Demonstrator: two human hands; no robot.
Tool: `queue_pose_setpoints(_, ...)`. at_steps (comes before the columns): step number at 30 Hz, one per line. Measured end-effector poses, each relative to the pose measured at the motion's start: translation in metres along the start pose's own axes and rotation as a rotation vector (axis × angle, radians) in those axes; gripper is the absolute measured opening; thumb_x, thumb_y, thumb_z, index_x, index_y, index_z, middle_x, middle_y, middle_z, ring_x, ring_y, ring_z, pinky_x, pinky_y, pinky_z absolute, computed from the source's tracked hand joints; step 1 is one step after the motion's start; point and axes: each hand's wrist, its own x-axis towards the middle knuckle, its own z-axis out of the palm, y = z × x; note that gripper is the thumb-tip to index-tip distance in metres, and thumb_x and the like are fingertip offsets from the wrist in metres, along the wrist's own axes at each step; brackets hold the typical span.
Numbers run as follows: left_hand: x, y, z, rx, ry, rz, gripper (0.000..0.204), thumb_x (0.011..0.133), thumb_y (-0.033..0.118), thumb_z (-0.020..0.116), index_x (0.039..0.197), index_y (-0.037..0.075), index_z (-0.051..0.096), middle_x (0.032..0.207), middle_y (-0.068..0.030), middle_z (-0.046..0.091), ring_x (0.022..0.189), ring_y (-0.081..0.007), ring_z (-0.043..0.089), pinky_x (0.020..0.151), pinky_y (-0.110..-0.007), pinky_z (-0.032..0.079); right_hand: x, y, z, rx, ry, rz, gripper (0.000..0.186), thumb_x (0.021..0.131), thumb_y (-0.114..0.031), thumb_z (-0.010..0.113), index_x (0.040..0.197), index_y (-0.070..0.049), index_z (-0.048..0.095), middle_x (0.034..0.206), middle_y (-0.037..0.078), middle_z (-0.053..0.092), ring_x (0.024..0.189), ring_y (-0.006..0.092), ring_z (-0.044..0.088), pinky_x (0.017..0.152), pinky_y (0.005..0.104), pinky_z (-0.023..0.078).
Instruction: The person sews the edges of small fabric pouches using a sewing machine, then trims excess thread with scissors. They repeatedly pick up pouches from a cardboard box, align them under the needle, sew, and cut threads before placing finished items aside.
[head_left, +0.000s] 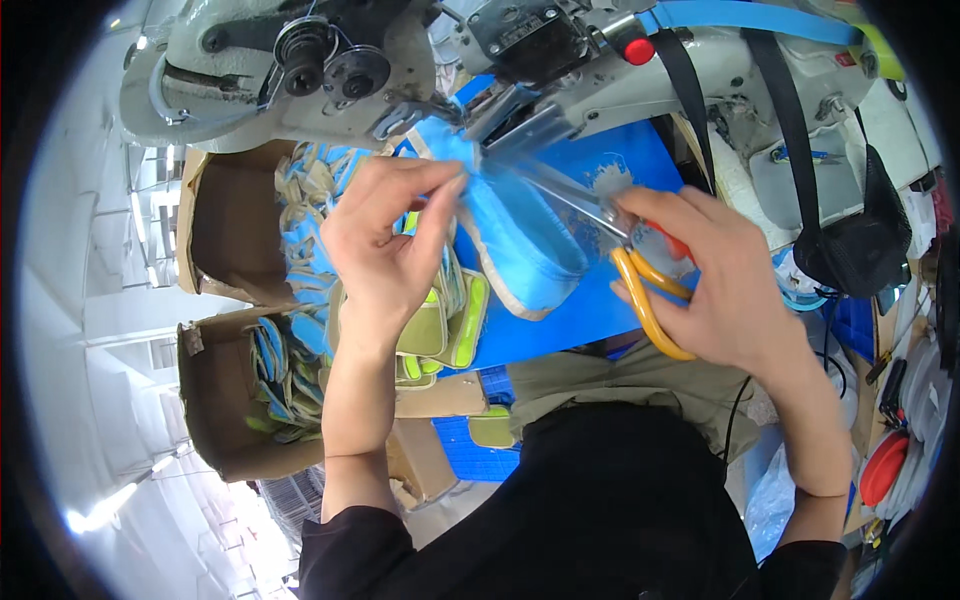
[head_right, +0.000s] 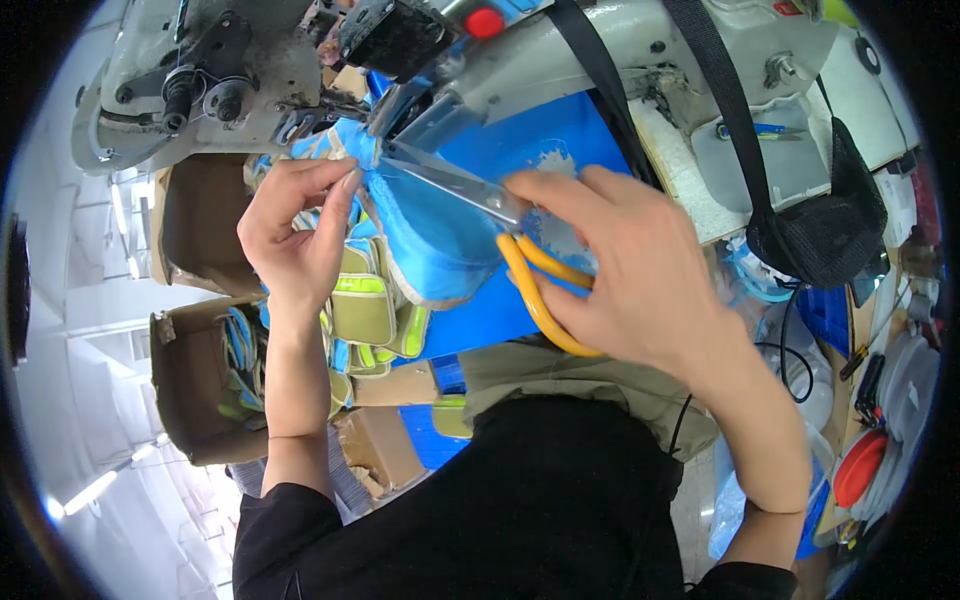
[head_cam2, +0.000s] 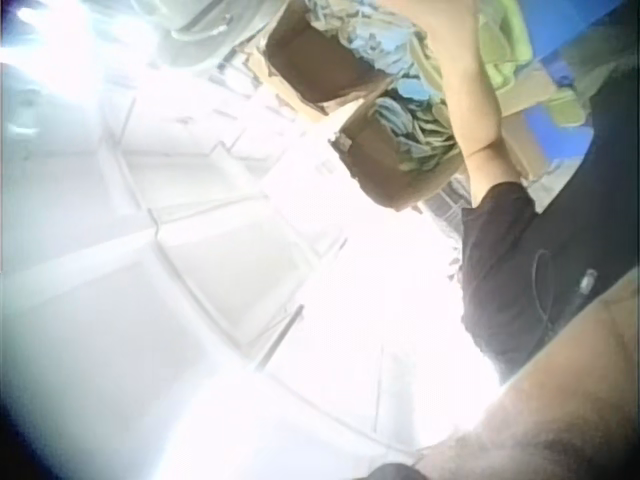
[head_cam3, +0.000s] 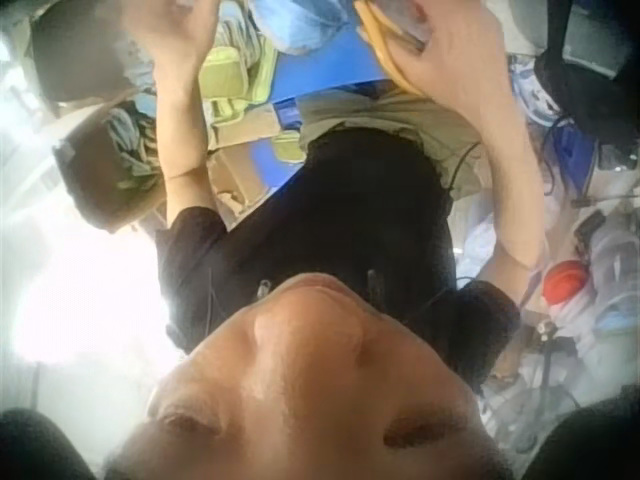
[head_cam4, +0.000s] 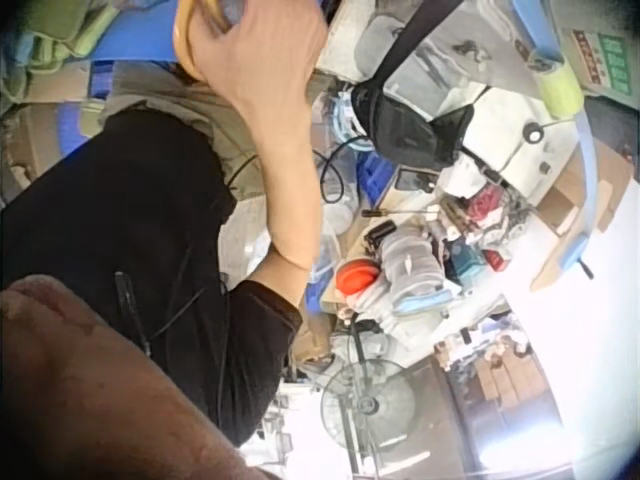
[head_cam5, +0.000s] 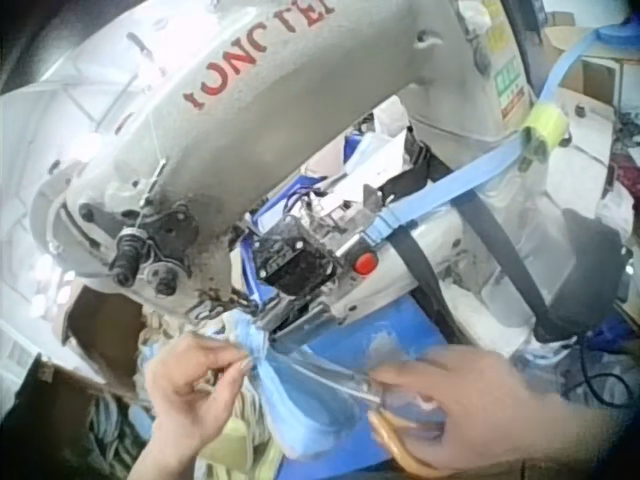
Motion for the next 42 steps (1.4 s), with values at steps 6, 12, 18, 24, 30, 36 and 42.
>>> queue_pose_setpoints(6, 0.006, 0.003, -0.009, 0.144, -0.017, 0.077, 0.022, 0.082, -0.009, 0.076, 0.1, 0.004, 0.079, 0.089, -0.0061, 0.07, 0.069, -0.0076, 0.06, 0.057, -0.022, 0.048, 0.026, -0.005, -0.006, -0.09, -0.02, -0.076, 0.042, 0.075, -0.019, 0.081, 0.114, -0.011, 0.07, 0.085, 0.012, 0.064, 0.076, 0.034, 0.063, 0.065, 0.0431, 0.05)
queue_pose_setpoints(12, 0.009, 0.003, -0.005, 0.154, 0.003, 0.056, 0.019, 0.08, -0.002, 0.08, 0.095, 0.009, 0.079, 0.084, -0.0063, 0.068, 0.068, -0.0182, 0.066, 0.056, -0.029, 0.05, 0.026, -0.008, -0.017, -0.146, -0.085, -0.063, 0.04, 0.075, -0.021, 0.081, 0.113, -0.011, 0.071, 0.084, 0.011, 0.063, 0.076, 0.0332, 0.063, 0.066, 0.0422, 0.05)
queue_pose_setpoints(18, 0.012, 0.003, -0.006, 0.136, -0.032, 0.163, 0.023, 0.078, -0.004, 0.079, 0.098, 0.008, 0.079, 0.082, -0.0064, 0.068, 0.068, -0.0194, 0.066, 0.058, -0.03, 0.051, 0.036, -0.004, -0.005, -0.188, 0.011, -0.181, 0.04, 0.077, -0.023, 0.082, 0.113, -0.012, 0.071, 0.083, 0.01, 0.065, 0.074, 0.0323, 0.064, 0.064, 0.0424, 0.05)
queue_pose_setpoints(24, -0.016, -0.002, -0.024, 0.183, 0.389, 0.156, 0.015, 0.091, -0.007, 0.069, 0.102, 0.002, 0.074, 0.1, -0.0069, 0.07, 0.07, -0.0128, 0.064, 0.062, -0.027, 0.054, -0.002, -0.001, 0.003, -0.229, -0.057, 0.11, 0.04, 0.078, -0.019, 0.082, 0.115, -0.013, 0.07, 0.082, 0.012, 0.069, 0.074, 0.0343, 0.069, 0.063, 0.0432, 0.053)
queue_pose_setpoints(30, -0.078, -0.03, 0.032, -0.852, 0.617, -0.885, 0.041, 0.101, 0.026, 0.064, 0.136, 0.008, 0.056, 0.131, -0.0056, 0.061, 0.112, -0.0178, 0.061, 0.09, -0.035, 0.051, -0.052, 0.044, 0.056, -0.298, -0.116, 0.218, 0.045, 0.08, -0.014, 0.081, 0.122, -0.006, 0.066, 0.085, 0.013, 0.068, 0.078, 0.0342, 0.07, 0.073, 0.0411, 0.057)
queue_pose_setpoints(36, -0.05, -0.013, 0.045, -1.212, 0.197, -0.878, 0.028, 0.099, 0.03, 0.069, 0.115, 0.007, 0.064, 0.104, -0.0031, 0.072, 0.093, -0.0108, 0.067, 0.074, -0.026, 0.052, -0.002, -0.005, 0.053, 0.202, 0.051, 0.294, 0.027, 0.087, -0.011, 0.078, 0.11, 0.002, 0.071, 0.08, 0.01, 0.066, 0.074, 0.0205, 0.067, 0.069, 0.0307, 0.054)
queue_pose_setpoints(42, -0.031, -0.018, 0.052, -1.483, 0.1, -0.888, 0.02, 0.099, 0.017, 0.069, 0.114, 0.006, 0.064, 0.105, -0.005, 0.073, 0.091, -0.0128, 0.071, 0.076, -0.029, 0.059, 0.06, -0.035, 0.072, 0.605, 0.138, 0.332, 0.031, 0.088, -0.012, 0.08, 0.113, 0.005, 0.071, 0.081, 0.003, 0.068, 0.074, 0.0069, 0.059, 0.066, 0.0247, 0.049)
